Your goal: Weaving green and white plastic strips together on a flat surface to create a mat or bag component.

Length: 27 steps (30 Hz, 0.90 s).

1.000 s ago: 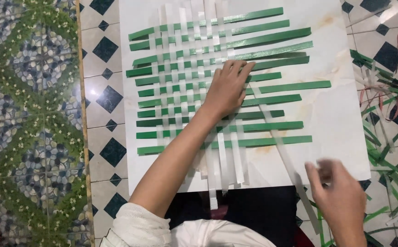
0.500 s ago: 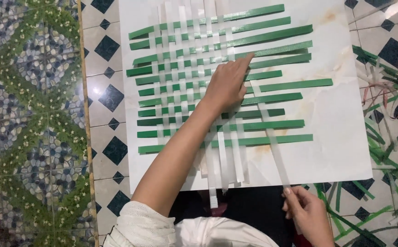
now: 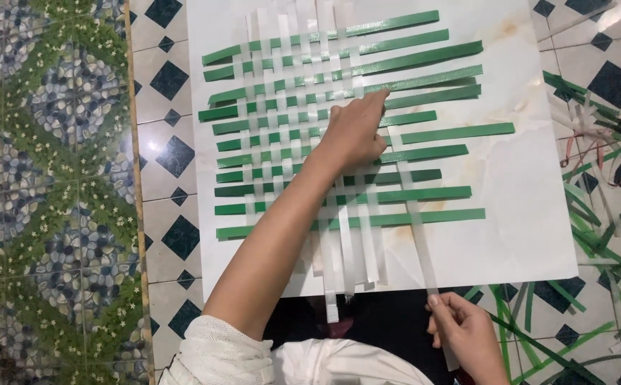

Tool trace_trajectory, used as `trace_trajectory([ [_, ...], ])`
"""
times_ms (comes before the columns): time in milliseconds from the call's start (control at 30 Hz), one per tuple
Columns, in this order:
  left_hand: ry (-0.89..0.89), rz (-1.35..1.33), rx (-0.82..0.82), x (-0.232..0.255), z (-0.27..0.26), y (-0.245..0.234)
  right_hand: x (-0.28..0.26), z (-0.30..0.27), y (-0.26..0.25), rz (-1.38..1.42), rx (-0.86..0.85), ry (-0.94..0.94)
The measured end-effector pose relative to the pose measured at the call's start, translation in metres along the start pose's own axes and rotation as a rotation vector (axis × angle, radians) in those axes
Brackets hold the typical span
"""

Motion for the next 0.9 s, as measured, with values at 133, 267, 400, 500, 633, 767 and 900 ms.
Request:
trace_trajectory([
  [133, -0.047, -0.035, -0.117, -0.002, 0.006, -0.001, -0.004, -0.002, 0.001, -0.030, -0.001, 0.034],
  [267, -0.079, -0.116, -0.206, -0.005, 0.010, -0.009, -0.007, -0.004, 0.001, -0.054, -0.003, 0.048],
  [400, -0.120, -0.215, -0.262, -0.009, 0.014, -0.009, -0.005, 0.000, -0.002, -0.038, -0.002, 0.033],
  [500, -0.131, -0.271, -0.274, -0.014, 0.015, -0.004, -0.007, -0.002, -0.001, -0.047, 0.001, 0.032],
  [633, -0.111, -0.323, -0.259, -0.016, 0.014, -0.004, -0.012, -0.005, 0.000, -0.081, 0.010, 0.047],
  [767, -0.040, -0.205, -0.218, -0.012, 0.015, -0.005, -0.012, -0.005, 0.000, -0.103, 0.028, 0.082],
  [900, -0.063, -0.230, -0.247, -0.011, 0.015, -0.013, -0.009, -0.004, 0.000, -0.056, 0.028, 0.062],
])
Point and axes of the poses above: each hand's wrist, its own z-axis towards the middle knuckle, its own y-axis out of the palm, x = y × z, the point moved 1 cm from there along z, towards the middle knuckle, and after that the axes turned 15 degrees about z, right-handed, at the moved point
